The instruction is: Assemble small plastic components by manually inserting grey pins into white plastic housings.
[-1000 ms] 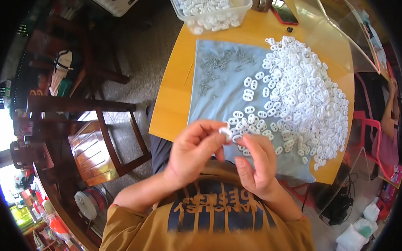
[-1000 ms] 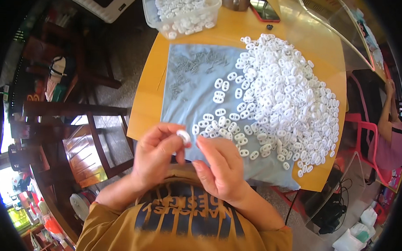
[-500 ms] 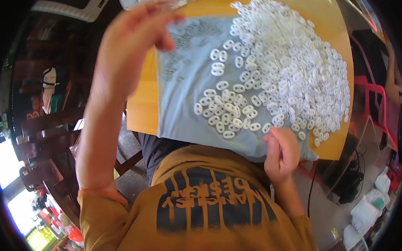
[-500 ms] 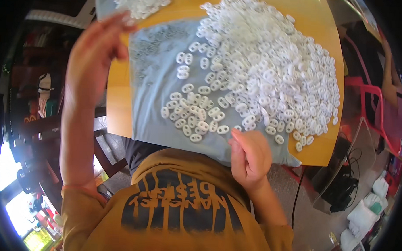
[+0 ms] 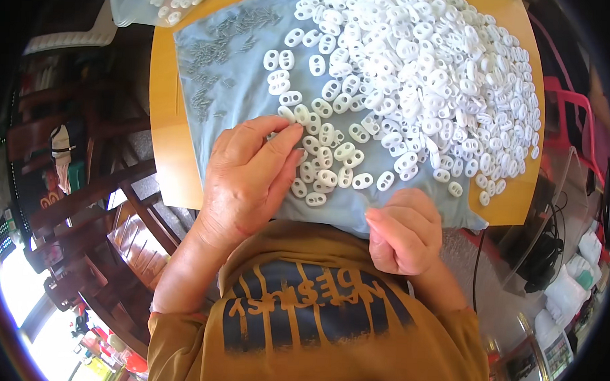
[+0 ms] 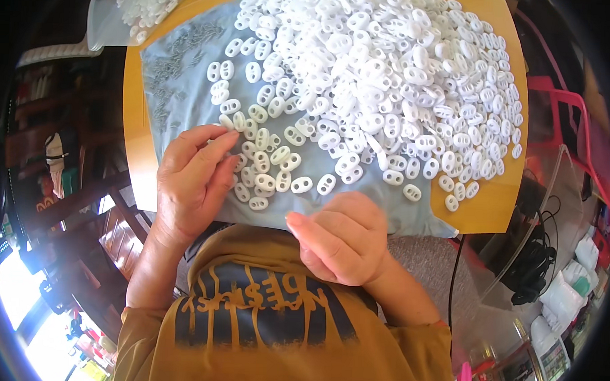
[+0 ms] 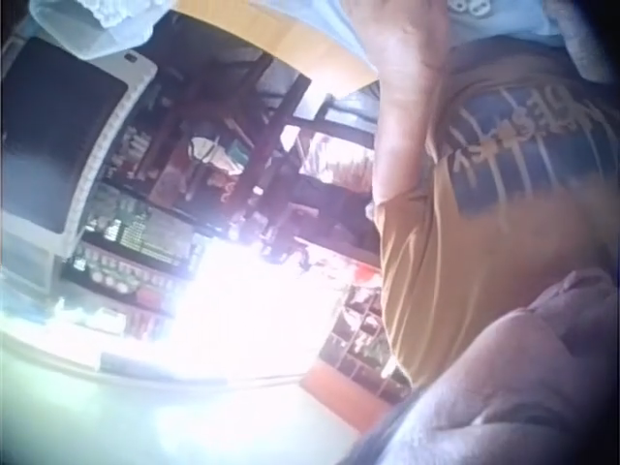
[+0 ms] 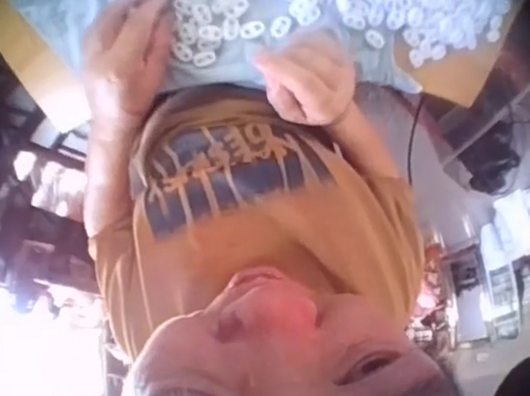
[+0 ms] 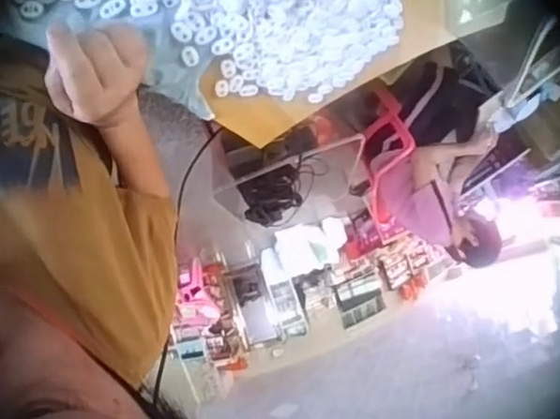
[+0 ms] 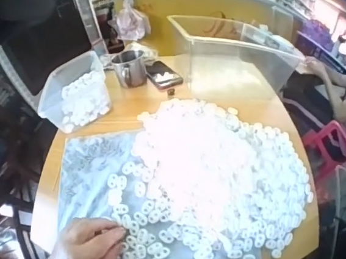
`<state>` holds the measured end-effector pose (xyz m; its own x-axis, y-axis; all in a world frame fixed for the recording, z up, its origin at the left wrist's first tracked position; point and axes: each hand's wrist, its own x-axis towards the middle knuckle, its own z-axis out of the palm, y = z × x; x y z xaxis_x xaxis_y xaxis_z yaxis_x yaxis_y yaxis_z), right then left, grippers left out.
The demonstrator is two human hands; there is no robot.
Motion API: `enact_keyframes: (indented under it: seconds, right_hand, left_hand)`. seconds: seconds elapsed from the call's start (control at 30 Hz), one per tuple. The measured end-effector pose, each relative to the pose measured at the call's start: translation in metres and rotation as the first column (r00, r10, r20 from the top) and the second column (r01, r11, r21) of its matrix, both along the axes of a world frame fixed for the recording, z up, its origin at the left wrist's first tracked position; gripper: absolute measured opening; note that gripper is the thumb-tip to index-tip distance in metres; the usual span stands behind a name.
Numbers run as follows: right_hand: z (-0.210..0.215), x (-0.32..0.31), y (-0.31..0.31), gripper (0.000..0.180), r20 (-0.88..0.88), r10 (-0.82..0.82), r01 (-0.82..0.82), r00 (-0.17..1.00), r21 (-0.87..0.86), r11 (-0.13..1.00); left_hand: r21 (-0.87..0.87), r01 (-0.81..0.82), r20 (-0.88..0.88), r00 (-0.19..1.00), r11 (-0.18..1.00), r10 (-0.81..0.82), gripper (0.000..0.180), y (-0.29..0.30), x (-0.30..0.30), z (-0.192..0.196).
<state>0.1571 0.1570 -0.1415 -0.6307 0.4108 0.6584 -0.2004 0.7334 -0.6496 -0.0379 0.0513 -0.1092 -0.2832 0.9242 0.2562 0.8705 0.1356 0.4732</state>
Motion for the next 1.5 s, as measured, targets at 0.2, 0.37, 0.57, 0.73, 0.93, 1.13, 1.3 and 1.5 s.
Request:
enact_keyframes:
  seconds: [0.2, 0.37, 0.57, 0.73, 0.93, 1.13, 1.3, 1.5]
  right_hand:
    - [0.0, -0.002, 0.0, 0.034, -0.026, 0.011, -0.01, 1.0, 0.024, 1.0]
    - [-0.003, -0.003, 0.001, 0.033, -0.033, 0.011, -0.01, 0.999, 0.027, 1.0]
    - [0.0, -0.004, 0.0, 0.032, -0.013, -0.003, 0.004, 1.0, 0.046, 0.999]
    - [0.002, -0.005, -0.001, 0.028, 0.014, 0.01, -0.011, 1.0, 0.05, 0.999]
    - [0.007, -0.004, -0.005, 0.024, 0.081, -0.028, 0.024, 0.996, 0.045, 0.999]
    - [0.027, 0.0, -0.011, 0.02, 0.159, -0.149, 0.185, 0.976, -0.241, 0.953]
    - [0.066, -0.024, 0.003, 0.038, 0.124, -0.136, 0.128, 0.983, 0.069, 0.989]
    - [0.09, -0.051, -0.029, 0.06, 0.403, 0.244, -0.319, 0.882, 0.127, 0.939]
  left_hand:
    - [0.059, 0.059, -0.037, 0.998, 0.997, -0.057, 0.033, 0.008, 0.014, 0.006]
    - [-0.08, 0.057, -0.073, 0.995, 0.995, -0.063, 0.03, 0.035, 0.018, 0.014]
    - [-0.182, 0.059, -0.147, 0.985, 0.982, -0.086, 0.027, 0.037, 0.021, 0.021]
    - [-0.11, 0.108, -0.149, 0.981, 0.988, -0.124, 0.008, 0.037, 0.021, 0.016]
    - [-0.155, 0.159, -0.164, 0.969, 0.975, -0.184, 0.009, 0.033, 0.023, 0.027]
    - [0.065, 0.209, -0.344, 0.922, 0.976, -0.175, 0.025, 0.015, 0.021, 0.038]
    - [0.148, 0.251, -0.356, 0.916, 0.957, -0.186, 0.015, 0.01, 0.029, 0.041]
    - [0.083, 0.214, -0.064, 0.976, 0.973, -0.209, 0.036, 0.005, 0.025, 0.044]
